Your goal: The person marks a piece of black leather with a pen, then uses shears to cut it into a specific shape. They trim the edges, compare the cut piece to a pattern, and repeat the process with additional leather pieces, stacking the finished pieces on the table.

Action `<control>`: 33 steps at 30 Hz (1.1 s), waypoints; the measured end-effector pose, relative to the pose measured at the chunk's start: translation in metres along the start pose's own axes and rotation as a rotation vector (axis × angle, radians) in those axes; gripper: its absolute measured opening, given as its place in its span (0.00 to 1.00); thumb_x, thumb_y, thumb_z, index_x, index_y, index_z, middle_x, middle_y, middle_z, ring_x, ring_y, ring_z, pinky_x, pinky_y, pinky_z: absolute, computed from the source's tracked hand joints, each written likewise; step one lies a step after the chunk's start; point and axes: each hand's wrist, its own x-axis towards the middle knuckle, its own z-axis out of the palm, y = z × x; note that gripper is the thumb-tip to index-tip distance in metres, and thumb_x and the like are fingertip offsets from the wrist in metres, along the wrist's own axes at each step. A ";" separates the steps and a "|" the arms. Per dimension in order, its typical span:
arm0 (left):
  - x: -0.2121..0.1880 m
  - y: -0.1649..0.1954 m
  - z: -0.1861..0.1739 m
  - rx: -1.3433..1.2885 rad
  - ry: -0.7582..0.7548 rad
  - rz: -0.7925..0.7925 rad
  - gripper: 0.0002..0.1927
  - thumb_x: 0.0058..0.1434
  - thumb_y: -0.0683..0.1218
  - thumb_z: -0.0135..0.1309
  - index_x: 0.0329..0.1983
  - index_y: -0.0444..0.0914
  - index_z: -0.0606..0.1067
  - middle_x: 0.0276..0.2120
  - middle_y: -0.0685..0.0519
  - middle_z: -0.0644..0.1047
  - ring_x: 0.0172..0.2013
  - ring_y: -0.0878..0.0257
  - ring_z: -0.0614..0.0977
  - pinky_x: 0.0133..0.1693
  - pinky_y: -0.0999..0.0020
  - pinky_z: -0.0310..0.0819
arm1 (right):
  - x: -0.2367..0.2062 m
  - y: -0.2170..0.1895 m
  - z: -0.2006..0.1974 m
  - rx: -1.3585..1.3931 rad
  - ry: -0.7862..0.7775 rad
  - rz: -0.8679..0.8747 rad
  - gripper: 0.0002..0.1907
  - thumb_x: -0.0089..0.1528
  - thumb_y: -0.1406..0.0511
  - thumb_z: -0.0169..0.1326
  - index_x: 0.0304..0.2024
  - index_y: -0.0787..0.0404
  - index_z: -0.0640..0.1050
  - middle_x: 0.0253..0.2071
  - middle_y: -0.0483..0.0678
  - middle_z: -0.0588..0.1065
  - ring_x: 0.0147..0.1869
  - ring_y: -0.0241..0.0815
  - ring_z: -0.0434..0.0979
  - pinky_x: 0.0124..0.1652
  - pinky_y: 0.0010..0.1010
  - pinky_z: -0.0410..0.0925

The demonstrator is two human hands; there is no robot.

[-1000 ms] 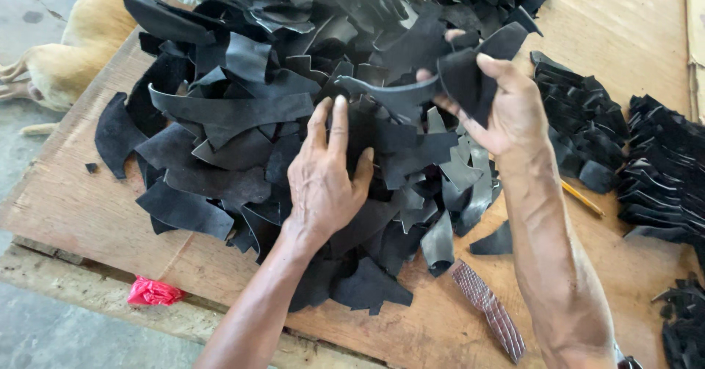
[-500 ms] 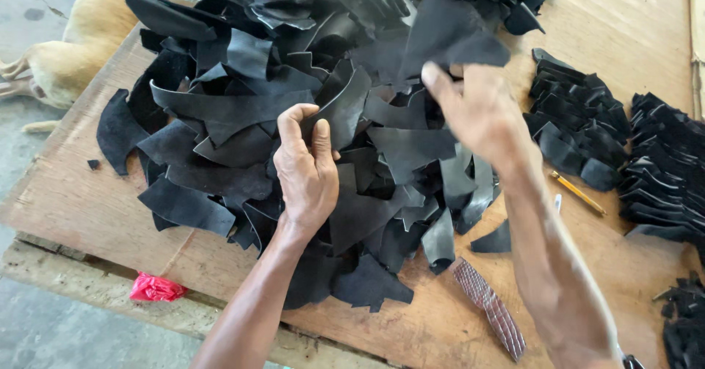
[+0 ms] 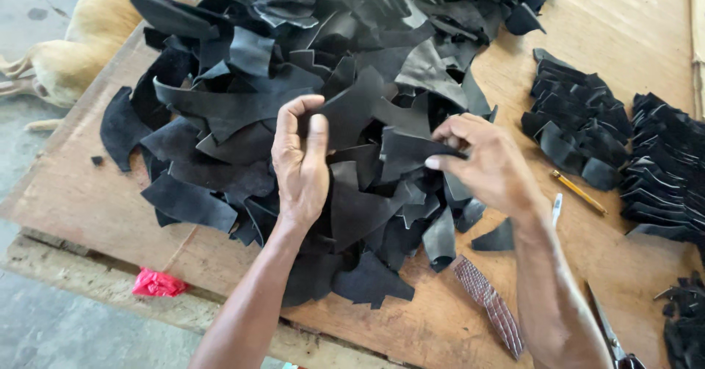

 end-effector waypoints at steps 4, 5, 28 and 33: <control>0.001 0.004 -0.001 -0.101 -0.087 0.090 0.12 0.73 0.40 0.52 0.58 0.38 0.70 0.49 0.55 0.72 0.43 0.72 0.76 0.42 0.76 0.78 | -0.003 -0.001 -0.007 0.329 -0.120 -0.109 0.09 0.58 0.74 0.61 0.41 0.62 0.81 0.37 0.41 0.75 0.39 0.34 0.75 0.39 0.27 0.70; 0.002 0.005 -0.002 -0.180 -0.121 0.061 0.12 0.72 0.39 0.52 0.57 0.38 0.71 0.50 0.56 0.73 0.41 0.72 0.77 0.39 0.75 0.82 | -0.004 -0.004 -0.010 0.368 -0.172 -0.051 0.10 0.58 0.74 0.60 0.42 0.61 0.82 0.36 0.40 0.76 0.34 0.33 0.76 0.35 0.27 0.72; -0.002 -0.016 0.001 0.583 -0.405 0.362 0.09 0.62 0.42 0.57 0.42 0.33 0.72 0.32 0.42 0.76 0.36 0.43 0.80 0.39 0.49 0.75 | 0.129 -0.136 0.105 -0.417 -0.189 -0.287 0.70 0.39 0.44 0.77 0.74 0.42 0.48 0.67 0.68 0.54 0.70 0.72 0.56 0.61 0.66 0.60; -0.002 -0.004 0.002 0.484 -0.367 0.403 0.12 0.63 0.40 0.56 0.49 0.34 0.73 0.43 0.40 0.75 0.38 0.44 0.80 0.38 0.52 0.77 | 0.145 -0.128 0.095 -0.325 -0.255 -0.204 0.63 0.38 0.45 0.76 0.71 0.43 0.58 0.60 0.65 0.60 0.67 0.69 0.61 0.61 0.56 0.65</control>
